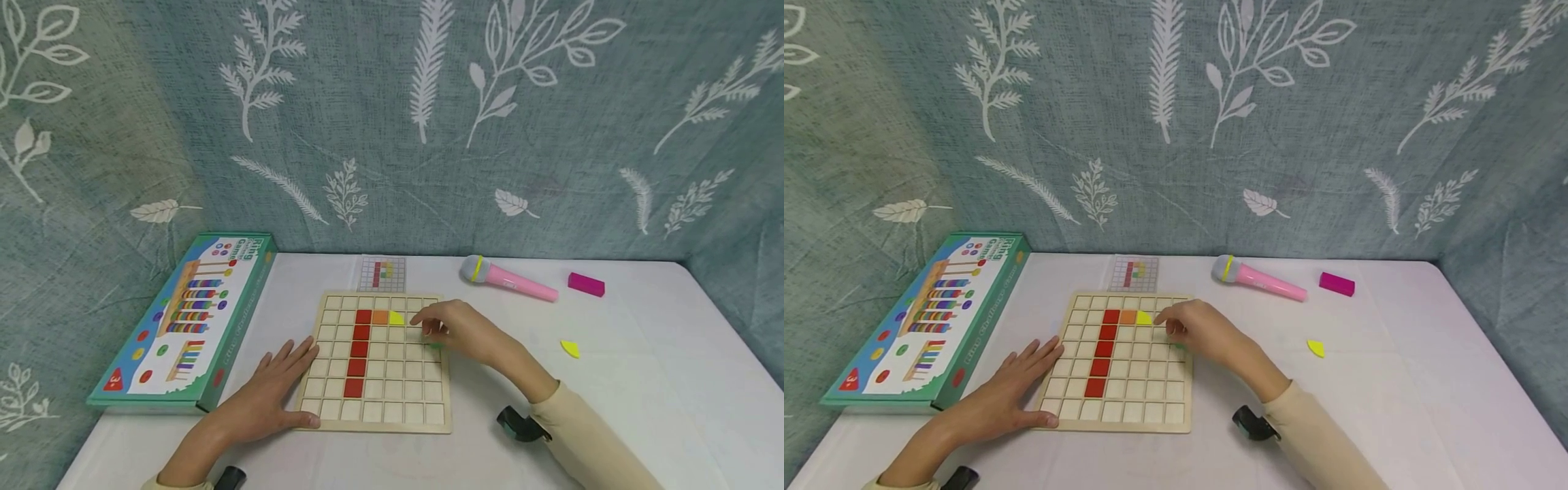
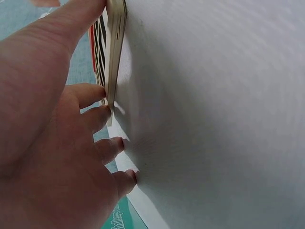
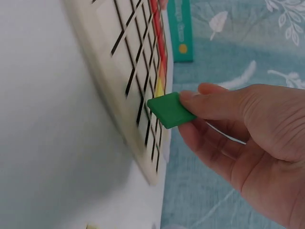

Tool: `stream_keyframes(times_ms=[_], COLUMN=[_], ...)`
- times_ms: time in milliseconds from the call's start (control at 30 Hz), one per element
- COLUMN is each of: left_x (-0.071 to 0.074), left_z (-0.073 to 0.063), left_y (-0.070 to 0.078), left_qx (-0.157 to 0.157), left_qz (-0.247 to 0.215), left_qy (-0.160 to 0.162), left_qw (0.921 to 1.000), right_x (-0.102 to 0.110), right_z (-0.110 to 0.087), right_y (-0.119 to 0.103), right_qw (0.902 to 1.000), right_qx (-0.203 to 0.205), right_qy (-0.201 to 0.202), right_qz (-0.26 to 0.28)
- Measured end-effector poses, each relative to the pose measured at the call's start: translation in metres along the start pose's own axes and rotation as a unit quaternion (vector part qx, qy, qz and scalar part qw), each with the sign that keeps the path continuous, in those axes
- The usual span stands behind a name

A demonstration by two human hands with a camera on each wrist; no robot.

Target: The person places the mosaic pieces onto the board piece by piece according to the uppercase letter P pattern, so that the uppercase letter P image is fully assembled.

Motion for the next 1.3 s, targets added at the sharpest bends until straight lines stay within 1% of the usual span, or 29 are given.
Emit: stream_keyframes(times_ms=[167, 367, 467, 567, 700, 900, 1067, 1300], left_x=[-0.001, -0.001, -0.001, -0.001, -0.001, -0.001, 0.000, 0.000], left_z=[0.000, 0.000, 0.000, 0.000, 0.000, 0.000, -0.001, -0.001], left_y=[0.000, -0.001, -0.001, -0.002, -0.001, -0.001, 0.000, 0.000], left_qx=[0.001, -0.001, -0.002, 0.000, 0.000, 0.001, 0.001, 0.003], left_qz=[-0.001, 0.000, 0.001, 0.002, 0.003, 0.000, -0.002, -0.003], left_qy=[0.000, 0.003, 0.003, 0.003, 0.003, 0.000, 0.000, 0.000], left_qw=[1.0000, 1.0000, 1.0000, 1.0000, 1.0000, 1.0000, 1.0000, 1.0000], right_x=[-0.007, -0.021, -0.027, -0.031, -0.038, -0.049, -0.053, -0.055], right_z=[0.014, 0.029, 0.035, 0.041, 0.048, 0.050, 0.049, 0.050], right_y=[-0.013, -0.019, -0.022, -0.026, -0.030, -0.030, -0.029, -0.028], right_qw=[0.9998, 0.9990, 0.9983, 0.9972, 0.9964, 0.9970, 0.9969, 0.9982], right_qx=[0.019, 0.024, 0.025, 0.025, 0.026, 0.002, -0.002, -0.004], right_qy=[0.000, -0.008, 0.001, 0.018, 0.035, 0.040, 0.042, 0.030], right_qz=[-0.003, 0.038, 0.053, 0.068, 0.072, 0.066, 0.066, 0.052])
Point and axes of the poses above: each hand's wrist, its own z-axis towards the middle knuckle, its own x-axis out of the back of the hand, y = z × x, the point moved 6 cm from there along z, towards the middle knuckle, and after that the axes turned 2 degrees about -y, right-handed, at the moved point
